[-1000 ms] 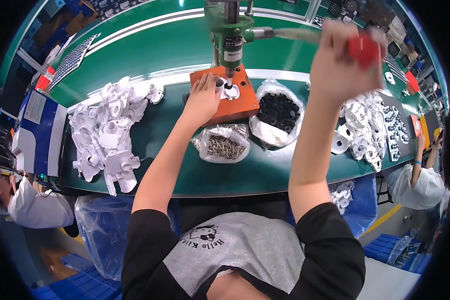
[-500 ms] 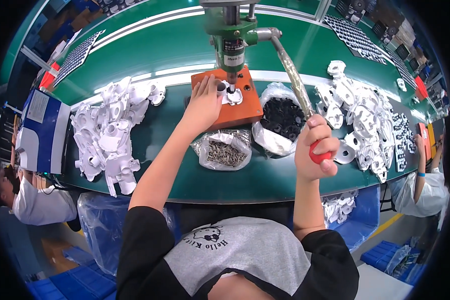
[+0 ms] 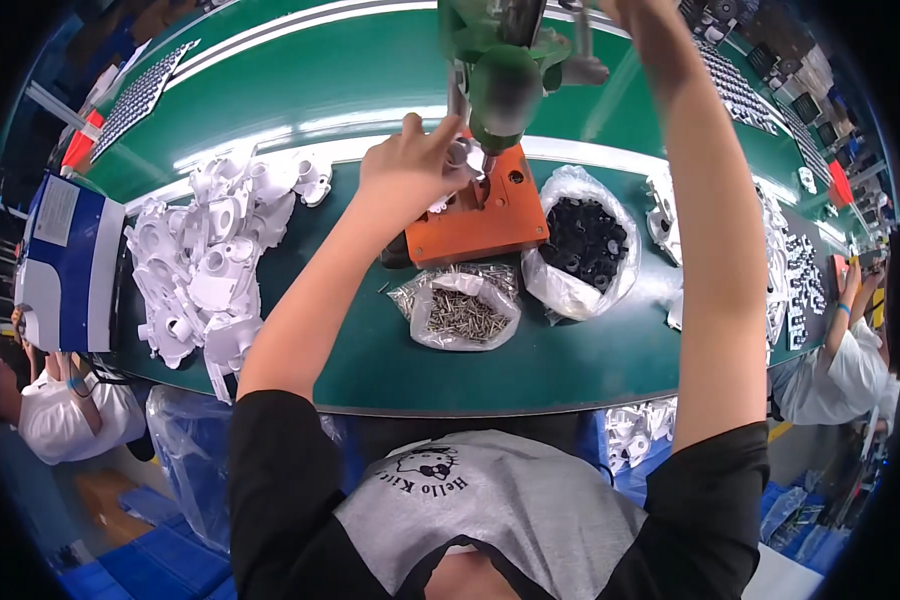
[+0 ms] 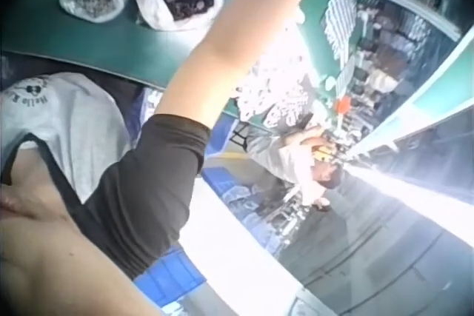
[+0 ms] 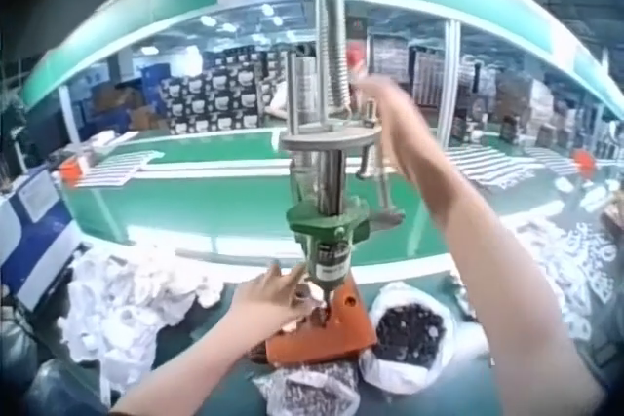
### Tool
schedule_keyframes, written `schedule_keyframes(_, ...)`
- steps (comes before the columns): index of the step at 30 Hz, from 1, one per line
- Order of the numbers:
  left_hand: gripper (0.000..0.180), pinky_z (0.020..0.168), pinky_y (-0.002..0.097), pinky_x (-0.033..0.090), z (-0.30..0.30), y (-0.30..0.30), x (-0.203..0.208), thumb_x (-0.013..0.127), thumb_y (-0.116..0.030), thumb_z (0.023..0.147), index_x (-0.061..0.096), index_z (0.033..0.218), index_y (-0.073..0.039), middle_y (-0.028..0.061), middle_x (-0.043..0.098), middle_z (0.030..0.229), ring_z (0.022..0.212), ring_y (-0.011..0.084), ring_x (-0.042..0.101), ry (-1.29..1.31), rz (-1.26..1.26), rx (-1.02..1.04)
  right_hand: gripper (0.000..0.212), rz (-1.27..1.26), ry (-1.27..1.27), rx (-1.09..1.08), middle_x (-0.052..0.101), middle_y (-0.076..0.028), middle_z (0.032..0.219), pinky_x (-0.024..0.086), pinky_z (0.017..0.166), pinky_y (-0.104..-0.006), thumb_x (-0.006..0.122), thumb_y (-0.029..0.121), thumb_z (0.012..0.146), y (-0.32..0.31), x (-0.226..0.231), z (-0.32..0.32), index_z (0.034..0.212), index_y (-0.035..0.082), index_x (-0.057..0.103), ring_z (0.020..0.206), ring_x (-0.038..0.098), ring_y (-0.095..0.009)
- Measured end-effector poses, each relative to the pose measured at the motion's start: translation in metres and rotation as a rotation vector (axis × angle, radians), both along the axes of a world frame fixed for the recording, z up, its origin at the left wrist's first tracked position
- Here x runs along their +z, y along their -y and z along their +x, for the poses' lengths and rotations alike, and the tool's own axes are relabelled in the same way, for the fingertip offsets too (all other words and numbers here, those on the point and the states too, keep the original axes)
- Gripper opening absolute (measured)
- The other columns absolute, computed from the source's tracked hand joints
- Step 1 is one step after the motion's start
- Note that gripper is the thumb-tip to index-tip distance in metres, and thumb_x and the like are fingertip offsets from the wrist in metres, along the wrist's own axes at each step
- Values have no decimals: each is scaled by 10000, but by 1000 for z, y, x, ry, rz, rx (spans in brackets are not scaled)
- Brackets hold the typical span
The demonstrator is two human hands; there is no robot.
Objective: Assembling white plastic housings with black rubber rings and screws using a manual press machine.
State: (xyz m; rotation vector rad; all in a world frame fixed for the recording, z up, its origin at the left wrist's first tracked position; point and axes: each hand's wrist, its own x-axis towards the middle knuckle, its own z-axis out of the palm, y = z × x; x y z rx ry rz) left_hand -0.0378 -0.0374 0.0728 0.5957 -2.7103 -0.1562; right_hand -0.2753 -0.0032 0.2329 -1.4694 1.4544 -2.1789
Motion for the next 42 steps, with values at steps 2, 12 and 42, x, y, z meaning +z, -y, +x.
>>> schedule_keyframes(2, 529, 588, 420, 511, 16, 9, -1, 606, -358, 754, 475, 1241, -200, 180, 534, 971, 707, 331, 629, 51, 79, 127, 280, 115, 29, 308, 613, -21, 915, 423, 708, -240, 466, 273, 912, 49, -50, -24, 1049, 66, 595, 793, 538, -130)
schedule_keyframes(12, 422, 737, 323, 463, 120, -64, 27, 630, -298, 800, 553, 1199, -182, 84, 504, 897, 794, 225, 559, -402, 604, -25, 278, 120, 114, -117, 617, -78, 1057, 396, 823, -259, 491, 122, 872, -129, -86, 56, 1103, -9, 572, 995, 548, -136)
schedule_keyframes(42, 463, 475, 326, 515, 131, -186, -11, 465, -367, 921, 420, 1208, -7, 205, 560, 975, 702, 262, 620, -974, 2305, -749, 265, 272, 340, 418, 543, -75, 1075, 424, 862, -283, 526, 84, 893, -266, -164, 242, 1134, -25, 506, 967, 527, -142)
